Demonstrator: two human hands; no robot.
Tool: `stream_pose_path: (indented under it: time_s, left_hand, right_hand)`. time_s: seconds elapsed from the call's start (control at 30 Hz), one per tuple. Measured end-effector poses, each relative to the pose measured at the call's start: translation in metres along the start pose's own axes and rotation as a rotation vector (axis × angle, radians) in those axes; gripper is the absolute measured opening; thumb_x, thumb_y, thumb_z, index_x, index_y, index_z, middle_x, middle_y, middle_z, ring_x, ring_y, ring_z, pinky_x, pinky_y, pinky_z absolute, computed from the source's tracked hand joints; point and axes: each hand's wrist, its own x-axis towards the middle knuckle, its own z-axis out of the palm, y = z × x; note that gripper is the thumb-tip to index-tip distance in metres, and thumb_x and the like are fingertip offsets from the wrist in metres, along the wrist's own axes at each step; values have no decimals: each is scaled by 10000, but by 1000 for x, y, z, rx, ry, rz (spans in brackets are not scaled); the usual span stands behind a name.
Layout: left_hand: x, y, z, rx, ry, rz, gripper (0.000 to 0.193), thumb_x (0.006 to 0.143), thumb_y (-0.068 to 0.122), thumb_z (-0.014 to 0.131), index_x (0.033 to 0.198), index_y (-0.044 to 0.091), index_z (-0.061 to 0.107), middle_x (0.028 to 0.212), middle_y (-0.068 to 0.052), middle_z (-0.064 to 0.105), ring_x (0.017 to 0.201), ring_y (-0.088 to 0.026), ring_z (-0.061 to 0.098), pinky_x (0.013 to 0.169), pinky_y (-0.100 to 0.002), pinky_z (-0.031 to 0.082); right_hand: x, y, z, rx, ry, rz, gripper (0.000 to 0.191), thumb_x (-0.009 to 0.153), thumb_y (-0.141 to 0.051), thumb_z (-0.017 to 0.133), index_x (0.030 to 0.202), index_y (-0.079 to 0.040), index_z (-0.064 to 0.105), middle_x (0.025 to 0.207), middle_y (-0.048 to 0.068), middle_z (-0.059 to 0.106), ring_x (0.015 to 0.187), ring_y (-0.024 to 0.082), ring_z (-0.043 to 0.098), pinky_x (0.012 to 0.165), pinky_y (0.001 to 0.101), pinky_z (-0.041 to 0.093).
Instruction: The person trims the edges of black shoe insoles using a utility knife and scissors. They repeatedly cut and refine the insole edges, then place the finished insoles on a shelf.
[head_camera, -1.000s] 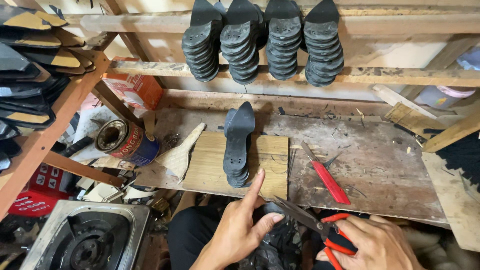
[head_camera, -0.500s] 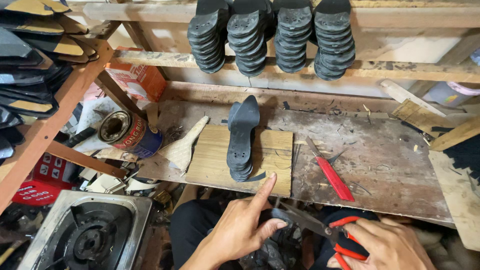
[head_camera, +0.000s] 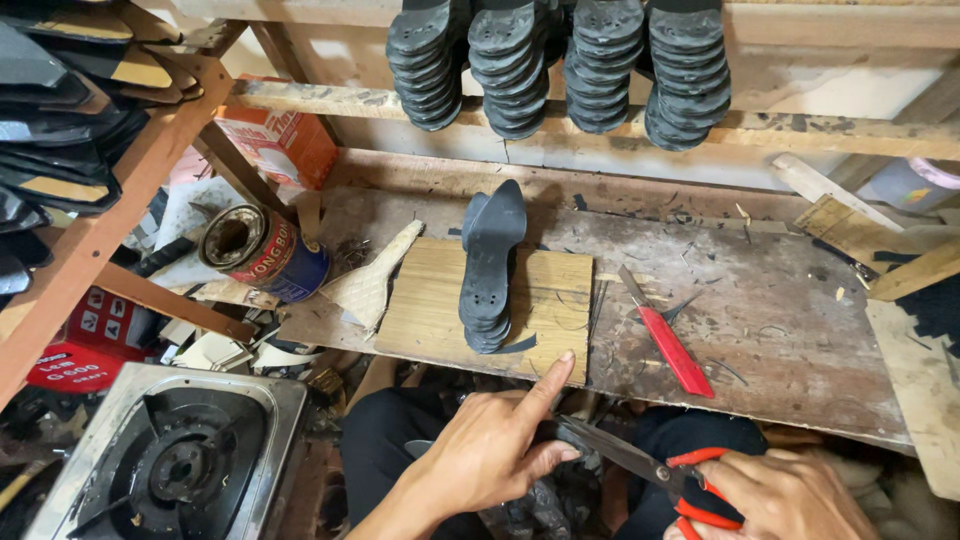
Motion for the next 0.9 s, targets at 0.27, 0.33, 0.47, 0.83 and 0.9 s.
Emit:
stream_pose_path:
  time_s: [0.27, 0.33, 0.47, 0.83, 0.9]
  left_hand:
    - [-4, 1, 2, 139, -61, 29, 955, 864, 244, 790, 1608, -19, 250, 754, -187, 630, 674, -424, 611, 608, -523, 468]
    - [-5, 2, 1, 152, -81, 12, 959, 857, 243, 793, 1608, -15, 254, 746, -184, 627, 668, -418, 613, 604, -521, 471]
    - [-5, 5, -2, 166, -104, 6, 967, 851, 242, 801, 1605, -19, 256, 721, -184, 618, 653, -412, 607, 604, -518, 470]
    - [-4, 6, -2, 191, -162, 5, 972, 828, 239, 812, 1594, -21, 273, 703, -184, 624, 646, -408, 624, 611, -508, 485]
    - [-4, 7, -2, 193, -176, 2, 997, 804, 224, 813, 1594, -26, 258, 737, -193, 641, 664, -415, 637, 628, -507, 503]
  right_hand:
    - [-5, 0, -2, -149, -229, 57, 659, 743, -746, 753, 1118, -204, 762, 897, 25, 783, 739, 216, 783, 670, 358, 606]
    - [-6, 0, 0, -196, -209, 45, 671, 753, -764, 743, 1120, -203, 751, 919, 20, 783, 749, 213, 782, 693, 367, 605]
    - [-4, 1, 3, -108, -389, 179, 619, 787, -694, 759, 1178, -218, 706, 924, -27, 769, 815, 156, 784, 745, 332, 604]
    - [-2, -2, -1, -218, -412, 83, 671, 813, -741, 687, 1253, -234, 684, 1013, 11, 765, 858, 198, 775, 784, 364, 597]
    - [-5, 0, 0, -248, -446, 95, 701, 822, -773, 650, 1297, -257, 665, 1033, 3, 760, 876, 185, 776, 809, 353, 600]
